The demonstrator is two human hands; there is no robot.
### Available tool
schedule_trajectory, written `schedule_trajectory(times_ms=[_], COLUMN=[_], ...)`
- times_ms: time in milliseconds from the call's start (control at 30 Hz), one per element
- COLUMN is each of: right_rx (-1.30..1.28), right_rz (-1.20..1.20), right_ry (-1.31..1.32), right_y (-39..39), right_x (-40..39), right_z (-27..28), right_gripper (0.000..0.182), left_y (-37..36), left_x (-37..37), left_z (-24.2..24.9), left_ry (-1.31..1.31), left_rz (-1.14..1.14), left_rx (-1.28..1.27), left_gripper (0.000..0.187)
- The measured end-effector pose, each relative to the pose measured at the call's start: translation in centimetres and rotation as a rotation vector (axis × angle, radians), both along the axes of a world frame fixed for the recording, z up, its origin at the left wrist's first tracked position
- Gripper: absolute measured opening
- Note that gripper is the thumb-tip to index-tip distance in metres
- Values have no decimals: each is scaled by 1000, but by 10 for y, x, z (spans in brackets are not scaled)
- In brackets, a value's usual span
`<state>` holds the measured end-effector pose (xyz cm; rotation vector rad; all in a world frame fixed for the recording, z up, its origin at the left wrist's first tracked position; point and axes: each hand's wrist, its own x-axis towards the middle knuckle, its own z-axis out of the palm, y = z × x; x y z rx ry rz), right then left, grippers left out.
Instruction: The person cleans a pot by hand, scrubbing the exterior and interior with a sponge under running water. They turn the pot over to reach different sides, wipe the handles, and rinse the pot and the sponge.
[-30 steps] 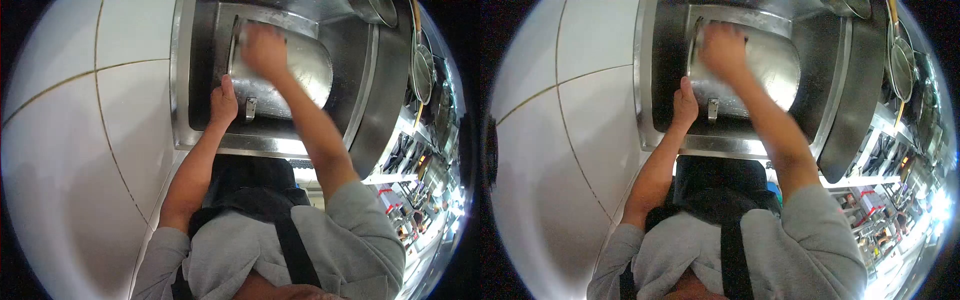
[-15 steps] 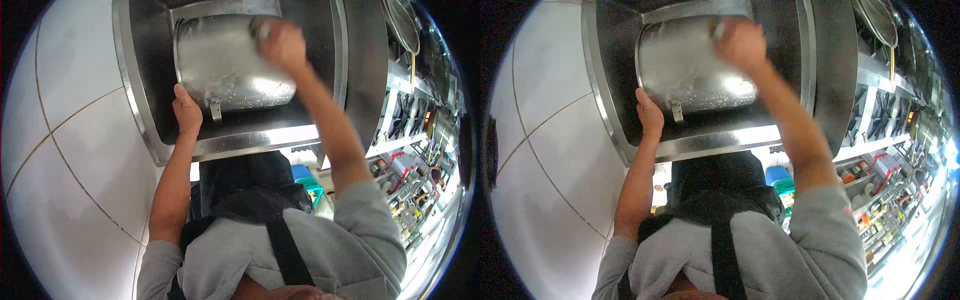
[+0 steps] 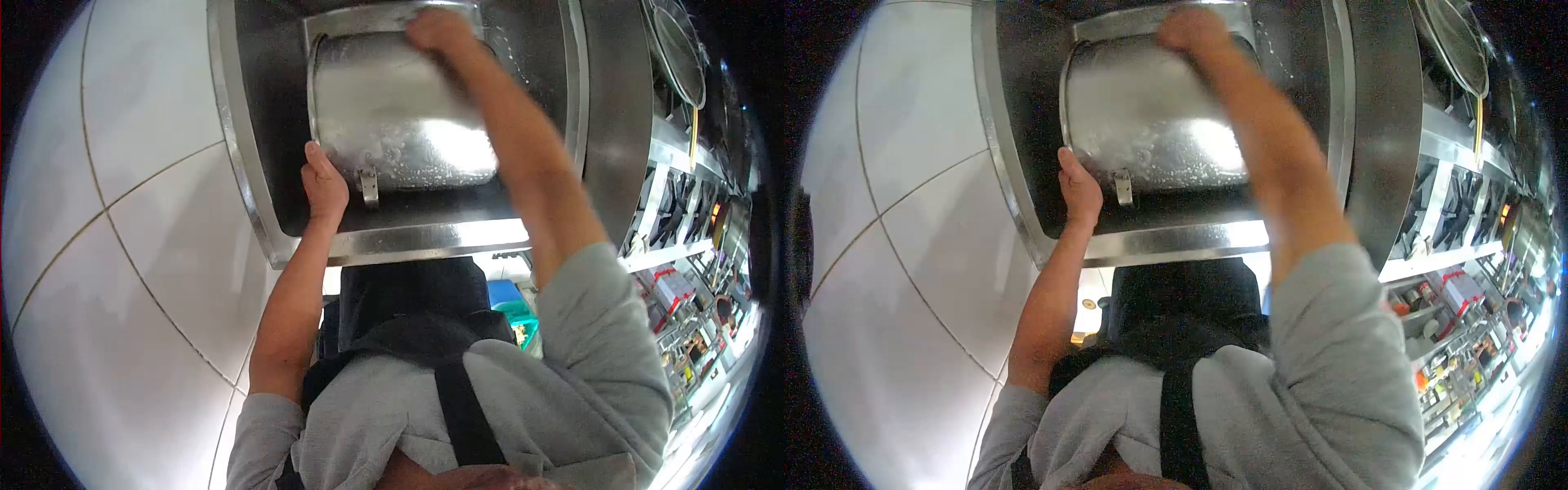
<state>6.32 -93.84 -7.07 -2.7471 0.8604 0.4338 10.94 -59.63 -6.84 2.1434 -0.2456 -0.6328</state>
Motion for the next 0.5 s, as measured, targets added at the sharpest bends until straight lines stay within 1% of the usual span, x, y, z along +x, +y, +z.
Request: schedule_trajectory(times_ms=[33, 100, 133, 167, 233, 267, 300, 333, 367, 433, 467, 500], right_rx=[206, 106, 9, -86, -99, 25, 142, 271, 398, 141, 123, -18], right_rz=[-176, -91, -64, -35, -170, -298, -411, -463, -522, -133, -312, -237], right_ry=[28, -218, -439, -653, -617, -381, -143, -66, 10, 83, -153, -128], right_y=[29, 114, 141, 147, 98, 70, 37, 0, -23, 4, 35, 65], right_x=[27, 11, -25, -64, -96, -86, -69, -41, -21, -10, -23, -43], right_z=[23, 49, 54, 52, 45, 50, 48, 18, 0, 19, 30, 52], right_gripper=[44, 51, 52, 55, 48, 43, 40, 40, 42, 48, 51, 54], left_y=[-1, 5, 1, -2, -5, -5, -4, 0, 5, -5, -3, -5], left_x=[2, -2, -1, 0, -2, -1, -1, -1, -3, -3, -3, -5], left_z=[-1, 2, 3, 4, 12, 12, 9, 10, 14, 11, 8, 11], left_ry=[-7, 40, 59, 79, 55, 47, 103, 152, 151, -18, 22, 42], left_rz=[-20, -11, -4, 4, 13, 17, 26, 34, 34, 27, 32, 26], left_rx=[9, 15, 9, 2, -13, -13, -11, -9, -7, 43, 45, 34], left_gripper=[75, 74, 73, 73, 72, 72, 72, 72, 72, 72, 73, 73])
